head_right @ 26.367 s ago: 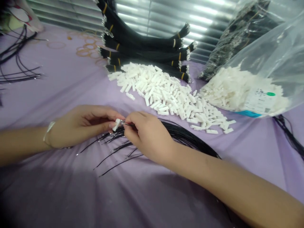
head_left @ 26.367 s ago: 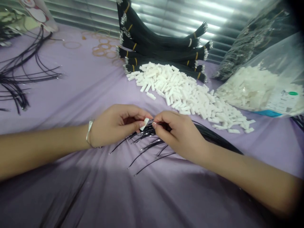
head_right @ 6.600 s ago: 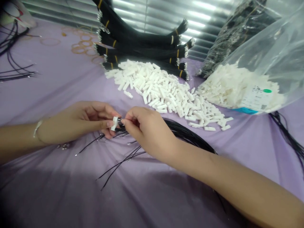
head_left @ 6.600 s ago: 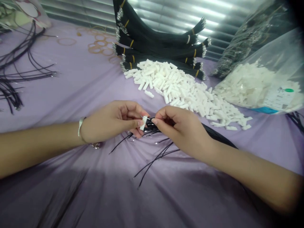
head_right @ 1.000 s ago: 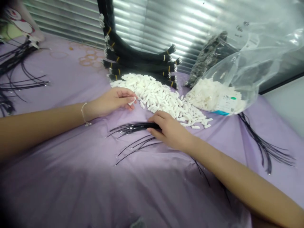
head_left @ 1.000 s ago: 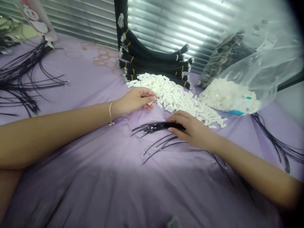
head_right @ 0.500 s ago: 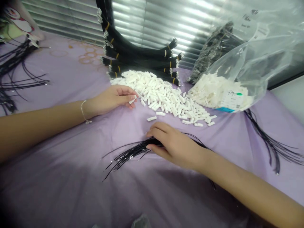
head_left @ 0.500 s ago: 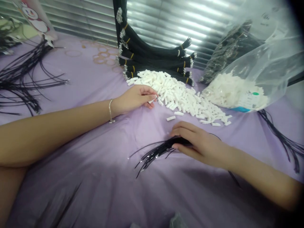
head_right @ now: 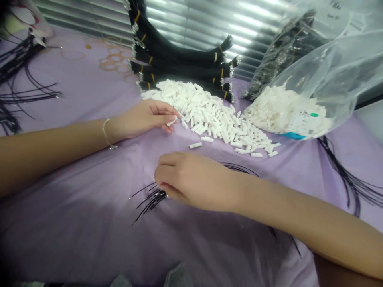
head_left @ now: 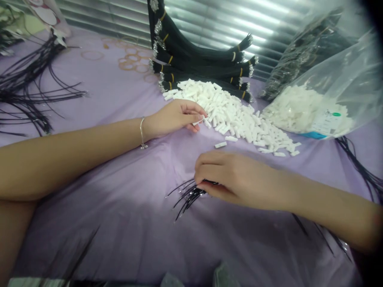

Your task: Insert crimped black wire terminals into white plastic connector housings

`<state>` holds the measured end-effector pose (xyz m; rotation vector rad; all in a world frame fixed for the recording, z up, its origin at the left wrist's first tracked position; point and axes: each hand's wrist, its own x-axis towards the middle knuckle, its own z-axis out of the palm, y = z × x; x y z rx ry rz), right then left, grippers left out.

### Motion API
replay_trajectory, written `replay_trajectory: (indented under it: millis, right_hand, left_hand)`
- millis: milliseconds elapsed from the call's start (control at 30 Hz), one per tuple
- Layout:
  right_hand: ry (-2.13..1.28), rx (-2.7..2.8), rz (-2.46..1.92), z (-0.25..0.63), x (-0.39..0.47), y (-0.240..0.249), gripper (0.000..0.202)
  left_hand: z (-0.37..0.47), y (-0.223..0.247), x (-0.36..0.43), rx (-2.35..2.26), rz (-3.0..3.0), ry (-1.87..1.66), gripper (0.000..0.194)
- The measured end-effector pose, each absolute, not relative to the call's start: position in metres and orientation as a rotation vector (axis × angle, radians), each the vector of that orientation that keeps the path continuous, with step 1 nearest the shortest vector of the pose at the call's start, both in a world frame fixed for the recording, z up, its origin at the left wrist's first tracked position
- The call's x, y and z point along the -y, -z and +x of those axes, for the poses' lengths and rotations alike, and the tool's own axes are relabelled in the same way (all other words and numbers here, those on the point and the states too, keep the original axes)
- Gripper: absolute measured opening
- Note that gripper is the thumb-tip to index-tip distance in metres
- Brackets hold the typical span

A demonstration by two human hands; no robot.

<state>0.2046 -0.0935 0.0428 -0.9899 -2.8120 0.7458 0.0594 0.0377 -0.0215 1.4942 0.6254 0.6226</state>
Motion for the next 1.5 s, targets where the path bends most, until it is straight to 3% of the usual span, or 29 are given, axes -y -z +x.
replay_trajectory:
  millis: [300,500,600,733,933,1500]
  right_hand:
    - [-0.881,2.953,-0.946,0.188,0.083,-0.027,0.004]
    - [-1.024,2.909,-1.031,0.187,0.084,-0.035,0.009]
    - [-1.115,2.735,-1.155,0.191,0.084,-0.041,0.009]
    - [-1.248,2.304,-1.295,0.2,0.078,-0.033,0.01]
    - [-1.043,1.785,-1.237,0.206,0.072,-0.002,0.007]
    - [-1.107,1.772,-1.282,0.205,0.07,0.007,0.01]
  left_hand:
    - [0.059,0.021,-0.038,-0.622,1.497,-0.612,0.02]
    - [0.06,0.024,-0.038,-0.601,1.475,-0.624,0.018]
    - [0.061,0.022,-0.037,-0.66,1.33,-0.719,0.014]
    - [0.058,0.006,-0.029,-0.749,1.228,-0.847,0.025]
    - [0.034,-0.004,0.004,-0.809,1.072,-0.613,0.012]
    - [0.017,0.01,0.016,-0.825,0.98,-0.581,0.011]
